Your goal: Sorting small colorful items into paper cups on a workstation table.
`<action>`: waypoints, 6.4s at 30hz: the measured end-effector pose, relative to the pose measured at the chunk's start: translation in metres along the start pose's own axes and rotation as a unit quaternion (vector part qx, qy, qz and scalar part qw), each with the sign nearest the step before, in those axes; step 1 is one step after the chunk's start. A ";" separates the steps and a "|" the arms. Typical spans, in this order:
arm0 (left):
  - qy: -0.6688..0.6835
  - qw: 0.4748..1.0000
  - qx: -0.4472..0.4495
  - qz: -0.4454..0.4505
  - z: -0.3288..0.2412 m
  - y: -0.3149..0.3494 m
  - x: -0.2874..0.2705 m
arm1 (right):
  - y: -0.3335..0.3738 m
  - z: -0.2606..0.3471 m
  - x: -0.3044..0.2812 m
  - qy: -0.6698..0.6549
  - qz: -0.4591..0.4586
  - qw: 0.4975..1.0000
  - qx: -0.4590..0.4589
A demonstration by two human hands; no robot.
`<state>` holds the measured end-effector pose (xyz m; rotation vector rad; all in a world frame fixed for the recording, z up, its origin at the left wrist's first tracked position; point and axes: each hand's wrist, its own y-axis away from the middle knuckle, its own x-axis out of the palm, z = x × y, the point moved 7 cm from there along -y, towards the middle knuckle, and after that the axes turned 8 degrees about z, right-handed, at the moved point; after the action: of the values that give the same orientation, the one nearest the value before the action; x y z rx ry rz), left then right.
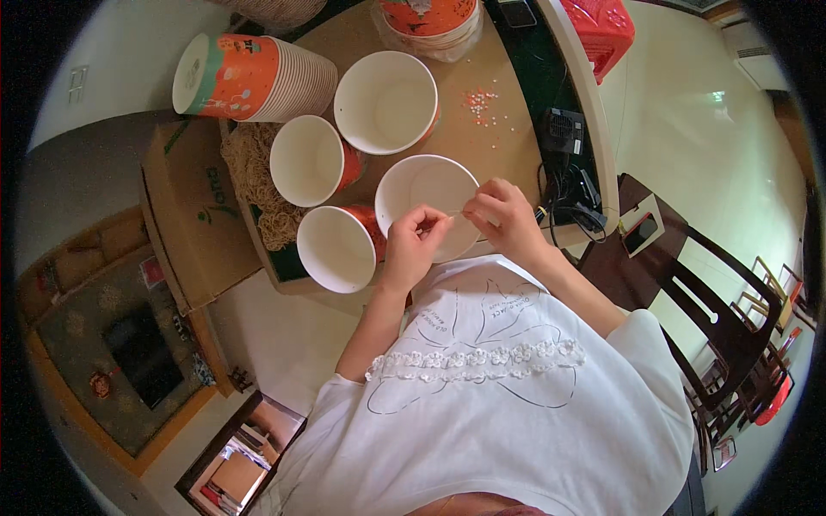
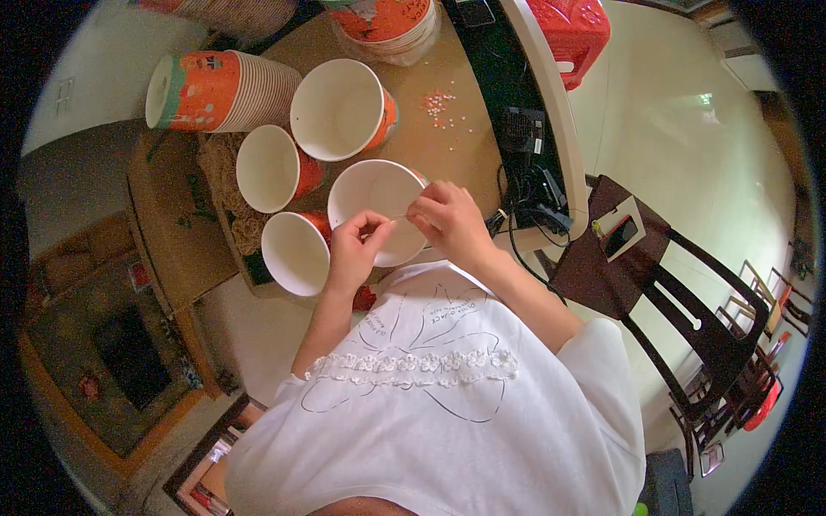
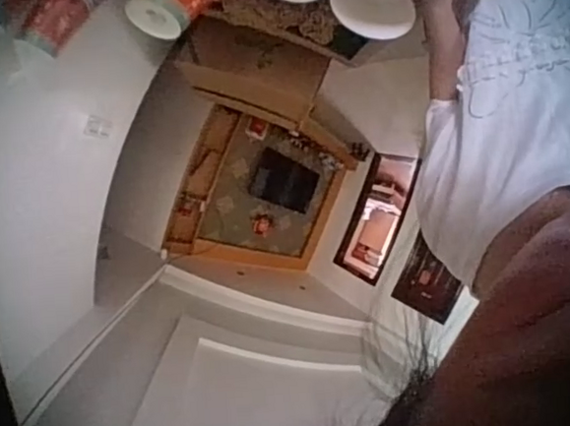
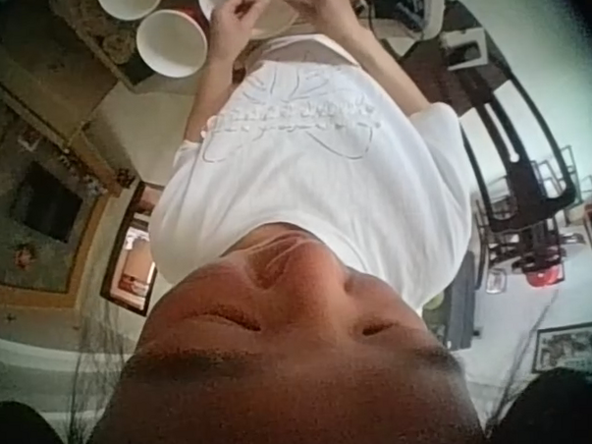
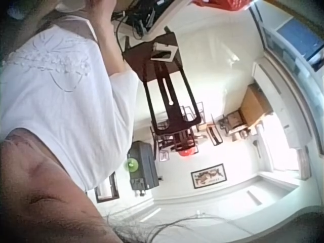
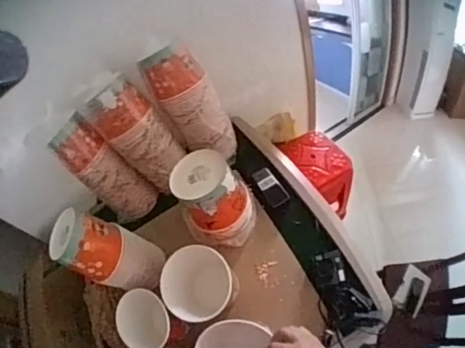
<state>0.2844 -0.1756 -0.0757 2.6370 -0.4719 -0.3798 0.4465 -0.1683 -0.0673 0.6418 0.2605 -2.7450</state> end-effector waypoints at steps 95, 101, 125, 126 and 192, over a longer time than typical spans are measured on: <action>-0.038 0.998 0.053 0.026 -0.046 0.013 0.008 | 0.002 -0.005 -0.108 -0.353 -0.288 0.879 0.139; -0.085 0.993 0.054 0.064 -0.049 0.002 0.024 | -0.019 -0.020 -0.137 -0.113 -0.303 0.935 0.148; -0.197 0.943 0.173 0.207 -0.054 0.012 0.074 | -0.034 -0.052 -0.030 -0.522 0.053 0.795 0.304; -0.196 0.943 0.172 0.206 -0.056 0.010 0.072 | -0.033 -0.049 -0.029 -0.522 0.055 0.795 0.305; -0.134 0.974 0.089 -0.163 -0.006 -0.067 0.017 | -0.064 -0.107 0.013 -0.332 0.133 0.896 0.264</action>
<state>0.3195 -0.1226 -0.1041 2.8548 -0.1564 -0.8397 0.4572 -0.0861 -0.1608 -0.1776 -0.6932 -2.5650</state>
